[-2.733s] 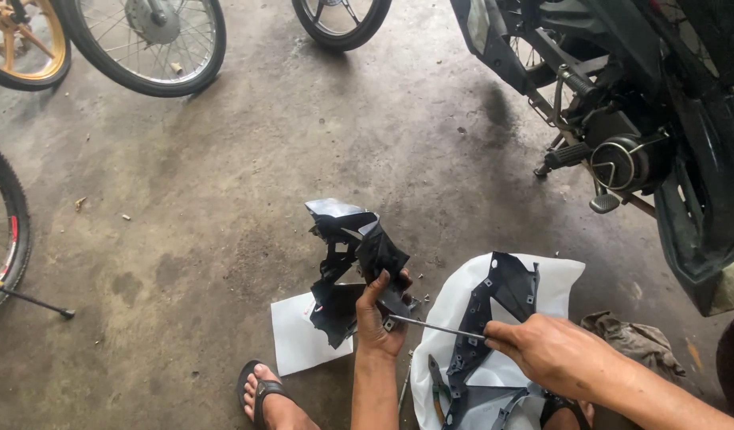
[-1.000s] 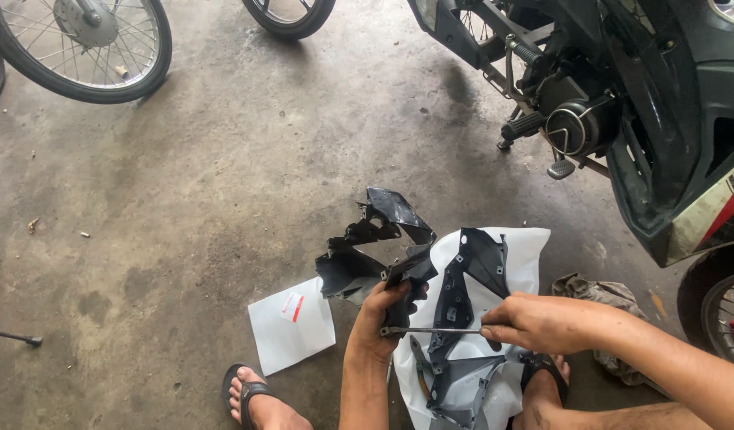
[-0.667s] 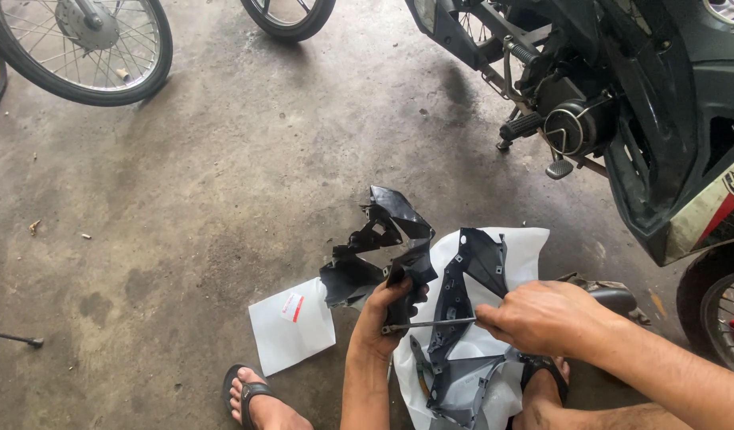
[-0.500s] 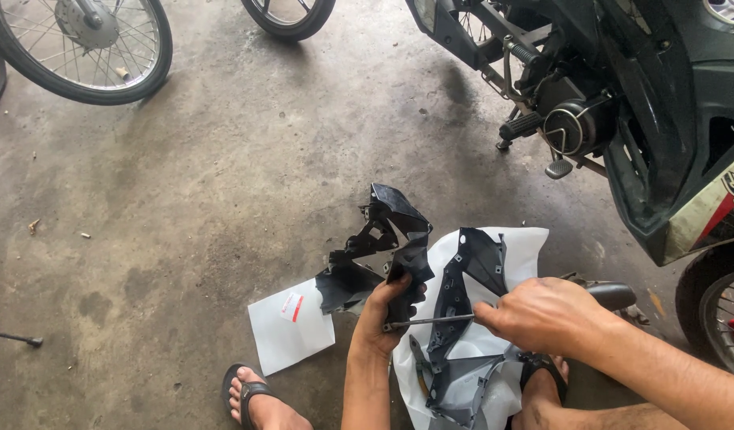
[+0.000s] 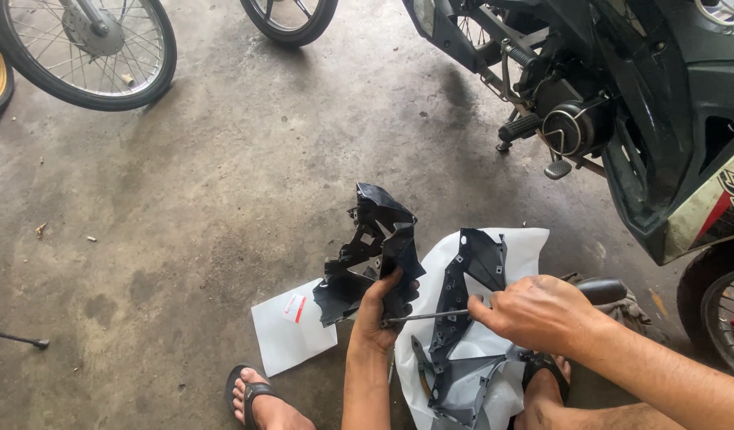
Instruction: Repairing and fitting plastic motorcycle fairing pieces using a screwdriver.
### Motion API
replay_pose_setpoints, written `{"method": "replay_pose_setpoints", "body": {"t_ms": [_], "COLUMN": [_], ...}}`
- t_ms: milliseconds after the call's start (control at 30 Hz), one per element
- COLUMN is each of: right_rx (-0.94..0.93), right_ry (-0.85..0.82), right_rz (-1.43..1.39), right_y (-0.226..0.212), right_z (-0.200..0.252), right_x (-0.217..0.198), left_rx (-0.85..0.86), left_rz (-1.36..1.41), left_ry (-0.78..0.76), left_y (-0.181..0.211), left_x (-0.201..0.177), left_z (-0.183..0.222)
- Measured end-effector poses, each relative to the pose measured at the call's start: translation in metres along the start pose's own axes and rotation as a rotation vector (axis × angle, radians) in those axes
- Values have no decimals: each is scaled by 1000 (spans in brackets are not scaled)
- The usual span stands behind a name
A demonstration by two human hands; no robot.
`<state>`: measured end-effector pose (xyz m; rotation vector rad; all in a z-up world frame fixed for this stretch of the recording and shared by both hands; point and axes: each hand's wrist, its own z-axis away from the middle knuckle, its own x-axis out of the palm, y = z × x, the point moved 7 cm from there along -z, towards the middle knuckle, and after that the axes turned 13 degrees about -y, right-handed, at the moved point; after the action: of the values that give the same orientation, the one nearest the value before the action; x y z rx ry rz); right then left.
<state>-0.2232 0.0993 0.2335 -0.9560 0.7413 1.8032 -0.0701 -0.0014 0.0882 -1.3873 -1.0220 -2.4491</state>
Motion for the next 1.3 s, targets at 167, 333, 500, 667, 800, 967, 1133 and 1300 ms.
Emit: {"method": "replay_pose_setpoints", "body": {"t_ms": [167,333,500,667,800,967,1133,1300], "right_rx": [62,148,144,237,195,111,17,34], "right_ry": [-160,-288,-65,60,52,156,218,101], "right_rz": [-226,-473,-1318,-1828,-2178,-2160,-2060,-2187], "right_y": [9,23,3,-37,-50,-53,-53,-65], "right_z": [-7,-4,-38,-48,-60,-68,-66,-63], "right_x": [-18,-20,40,44,53,54,40,39], "left_rx": [25,160,461,522,612,702,758,546], "left_rz": [85,295,194,49,-35,-81,-175,85], "left_ry": [3,-143,-41,39,22,30,136,173], "left_y": [-5,3,5,-1,-4,2,18,19], "left_x": [-19,1,5,22,32,28,30,46], "left_z": [-15,-15,-12,-5,-1,1,12,19]}}
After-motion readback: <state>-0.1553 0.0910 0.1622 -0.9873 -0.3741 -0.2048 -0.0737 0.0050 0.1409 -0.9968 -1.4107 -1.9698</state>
